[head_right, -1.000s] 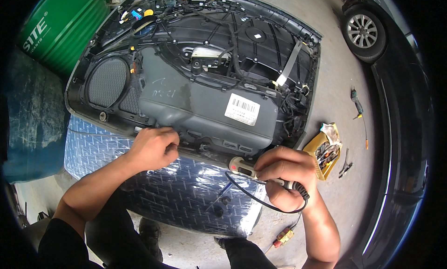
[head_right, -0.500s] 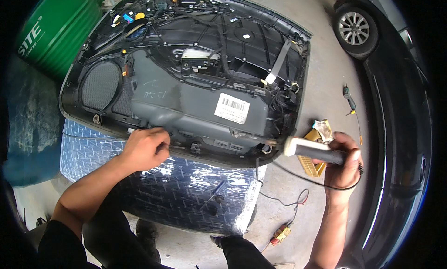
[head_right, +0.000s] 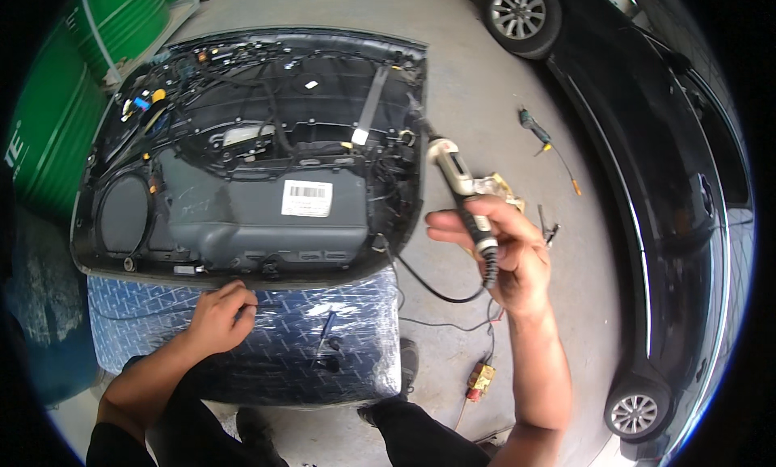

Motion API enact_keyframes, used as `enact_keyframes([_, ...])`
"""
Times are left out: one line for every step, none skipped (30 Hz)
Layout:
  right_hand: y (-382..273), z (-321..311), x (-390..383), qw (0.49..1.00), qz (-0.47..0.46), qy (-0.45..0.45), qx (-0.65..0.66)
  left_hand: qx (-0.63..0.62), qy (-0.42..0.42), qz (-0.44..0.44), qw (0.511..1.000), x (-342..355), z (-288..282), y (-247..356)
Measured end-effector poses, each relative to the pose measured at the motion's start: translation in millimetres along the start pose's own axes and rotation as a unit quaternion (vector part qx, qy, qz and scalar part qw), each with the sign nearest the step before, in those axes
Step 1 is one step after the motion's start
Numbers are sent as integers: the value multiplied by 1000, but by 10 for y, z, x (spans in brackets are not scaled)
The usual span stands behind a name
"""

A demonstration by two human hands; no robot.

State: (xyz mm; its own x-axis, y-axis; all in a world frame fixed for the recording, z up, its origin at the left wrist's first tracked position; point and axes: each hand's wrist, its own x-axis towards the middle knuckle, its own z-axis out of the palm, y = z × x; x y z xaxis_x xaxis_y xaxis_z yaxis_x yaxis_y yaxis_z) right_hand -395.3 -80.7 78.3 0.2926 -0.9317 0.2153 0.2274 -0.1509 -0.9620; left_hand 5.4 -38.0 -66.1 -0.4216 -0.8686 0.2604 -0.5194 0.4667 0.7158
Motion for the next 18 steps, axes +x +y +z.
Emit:
enact_keyframes([34,-2,28,1000,6,4,12,8,5,1,1000,-20,-17,-17])
enact_keyframes([68,1,46,1000,13,7,24,16,12,2,1000,-30,-33,-30])
enact_keyframes([84,2,41,998,42,55,8,24,28,-1,999,-4,-55,-38])
enact_keyframes([40,80,25,995,46,57,-74,39,44,-4,998,22,-91,-57])
enact_keyframes([54,35,-10,994,68,44,-72,53,61,-8,997,57,-131,-78])
enact_keyframes([53,-35,-44,993,91,29,-71,68,79,-13,994,99,-170,-105])
enact_keyframes([50,-47,-64,994,93,6,-56,83,120,-8,989,128,-213,-153])
enact_keyframes([2,42,-76,990,127,34,-50,103,139,-23,985,147,-311,-183])
enact_keyframes([14,44,-96,985,158,50,-34,120,168,-33,978,160,-396,-239])
enact_keyframes([-3,9,-121,979,189,67,-23,134,199,-40,970,181,-482,-299])
enact_keyframes([24,-93,-157,963,248,86,-54,139,228,-51,962,195,-566,-344])
enact_keyframes([44,-96,-186,949,275,71,-136,143,257,-62,954,200,-646,-391])
enact_keyframes([57,-83,-232,928,297,57,-217,162,270,-49,948,211,-726,-448])
enact_keyframes([118,-51,-255,902,315,38,-293,168,287,-51,942,209,-779,-489])
enact_keyframes([202,-21,-273,884,305,29,-353,174,304,-52,935,214,-809,-528])
enact_keyframes([271,7,-296,863,291,23,-413,179,320,-50,929,223,-836,-581])
enact_keyframes([322,46,-315,845,250,-1,-473,178,316,-73,929,204,-854,-657])
enact_keyframes([352,100,-303,831,262,-25,-490,219,322,-58,919,206,-895,-702])
